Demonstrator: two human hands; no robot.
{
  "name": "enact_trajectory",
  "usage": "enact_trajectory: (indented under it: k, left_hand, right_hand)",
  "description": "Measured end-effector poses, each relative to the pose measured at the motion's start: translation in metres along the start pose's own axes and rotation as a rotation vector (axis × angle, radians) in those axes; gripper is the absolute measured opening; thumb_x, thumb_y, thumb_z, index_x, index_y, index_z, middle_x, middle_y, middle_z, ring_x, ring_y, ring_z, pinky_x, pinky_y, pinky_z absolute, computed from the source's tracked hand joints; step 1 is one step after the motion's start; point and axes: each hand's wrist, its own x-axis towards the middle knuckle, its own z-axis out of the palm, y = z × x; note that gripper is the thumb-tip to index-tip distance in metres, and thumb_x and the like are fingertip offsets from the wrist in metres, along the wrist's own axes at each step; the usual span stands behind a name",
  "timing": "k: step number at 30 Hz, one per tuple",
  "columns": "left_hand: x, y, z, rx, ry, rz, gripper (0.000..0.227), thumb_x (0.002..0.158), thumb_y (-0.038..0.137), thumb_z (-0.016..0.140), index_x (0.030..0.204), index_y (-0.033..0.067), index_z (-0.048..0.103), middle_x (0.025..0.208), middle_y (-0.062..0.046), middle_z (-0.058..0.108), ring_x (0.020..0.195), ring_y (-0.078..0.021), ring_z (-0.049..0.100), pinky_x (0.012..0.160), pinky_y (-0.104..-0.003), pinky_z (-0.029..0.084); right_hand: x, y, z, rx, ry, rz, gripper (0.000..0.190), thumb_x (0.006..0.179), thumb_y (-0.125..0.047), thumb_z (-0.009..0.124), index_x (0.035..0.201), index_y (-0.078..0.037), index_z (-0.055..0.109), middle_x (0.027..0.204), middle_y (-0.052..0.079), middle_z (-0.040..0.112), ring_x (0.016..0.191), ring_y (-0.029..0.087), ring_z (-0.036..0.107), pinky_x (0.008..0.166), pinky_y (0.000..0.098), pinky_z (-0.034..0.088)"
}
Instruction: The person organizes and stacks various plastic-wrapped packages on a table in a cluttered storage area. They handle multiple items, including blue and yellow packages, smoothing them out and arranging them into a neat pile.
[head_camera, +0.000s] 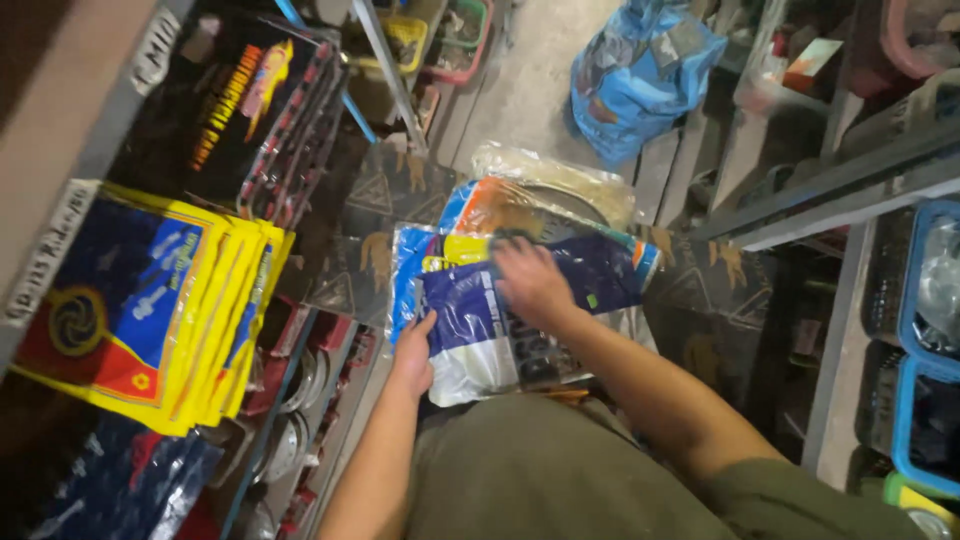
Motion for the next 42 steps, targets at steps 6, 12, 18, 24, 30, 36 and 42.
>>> enact_trajectory:
  k: [6,12,18,24,30,36,42]
  left_hand:
    - [0.011,-0.005,-0.005,-0.035,-0.003,-0.029,0.050,0.089,0.021,0.081,0.134,0.0045,0.065,0.109,-0.022,0.072,0.094,-0.0270,0.071,0.086,-0.047,0.057]
    - [0.002,0.017,0.014,0.006,-0.051,-0.039,0.051,0.091,0.019,0.078,0.133,-0.0035,0.062,0.125,-0.031,0.065,0.111,-0.0354,0.065,0.098,-0.052,0.053]
    - [-0.059,0.080,0.035,0.007,-0.103,-0.146,0.066,0.087,0.027,0.082,0.134,-0.0120,0.056,0.128,-0.036,0.061,0.113,-0.0392,0.063,0.099,-0.062,0.050]
    - [-0.028,0.063,0.022,-0.018,-0.193,-0.262,0.052,0.081,0.010,0.086,0.119,-0.0177,0.063,0.109,-0.035,0.068,0.097,-0.0412,0.069,0.084,-0.061,0.055]
    - [-0.042,0.080,0.019,-0.027,-0.233,-0.340,0.046,0.078,0.003,0.086,0.115,-0.0151,0.065,0.105,-0.031,0.070,0.093,-0.0399,0.071,0.082,-0.060,0.056]
    - [-0.008,0.056,0.006,0.178,-0.254,-0.321,0.061,0.077,0.017,0.092,0.120,-0.0153,0.064,0.110,-0.032,0.069,0.099,-0.0394,0.069,0.085,-0.060,0.054]
    - [-0.014,0.061,0.006,0.241,-0.253,-0.303,0.059,0.073,0.022,0.093,0.118,-0.0080,0.070,0.105,-0.026,0.073,0.095,-0.0325,0.072,0.080,-0.052,0.057]
  right_hand:
    - [-0.041,0.024,-0.031,-0.100,-0.163,0.413,0.053,0.098,-0.029,0.062,0.147,-0.009,0.056,0.148,0.015,0.058,0.137,0.037,0.052,0.104,0.0521,0.043]
    - [-0.090,0.005,-0.025,-0.184,-0.162,0.734,0.057,0.103,-0.036,0.053,0.150,-0.003,0.051,0.155,0.018,0.051,0.142,0.040,0.047,0.108,0.0541,0.041]
    - [-0.105,-0.060,-0.037,-0.081,-0.166,1.124,0.063,0.104,-0.036,0.050,0.154,0.001,0.042,0.160,0.024,0.041,0.148,0.043,0.037,0.114,0.0549,0.035]
    - [-0.122,-0.119,-0.026,-0.016,-0.026,1.358,0.075,0.097,-0.032,0.061,0.152,0.012,0.037,0.158,0.037,0.033,0.147,0.050,0.034,0.121,0.0549,0.029]
    - [-0.086,-0.213,-0.012,-0.005,-0.081,1.306,0.064,0.094,-0.018,0.064,0.143,0.019,0.044,0.152,0.047,0.031,0.141,0.060,0.035,0.117,0.0609,0.031]
    - [-0.096,-0.182,-0.007,-0.280,-0.189,1.230,0.061,0.101,-0.029,0.055,0.145,0.013,0.047,0.152,0.041,0.038,0.143,0.056,0.037,0.115,0.0626,0.032]
    - [-0.090,-0.084,-0.009,-0.375,-0.172,1.102,0.064,0.104,-0.035,0.050,0.149,0.010,0.045,0.156,0.035,0.040,0.145,0.050,0.038,0.111,0.0613,0.038]
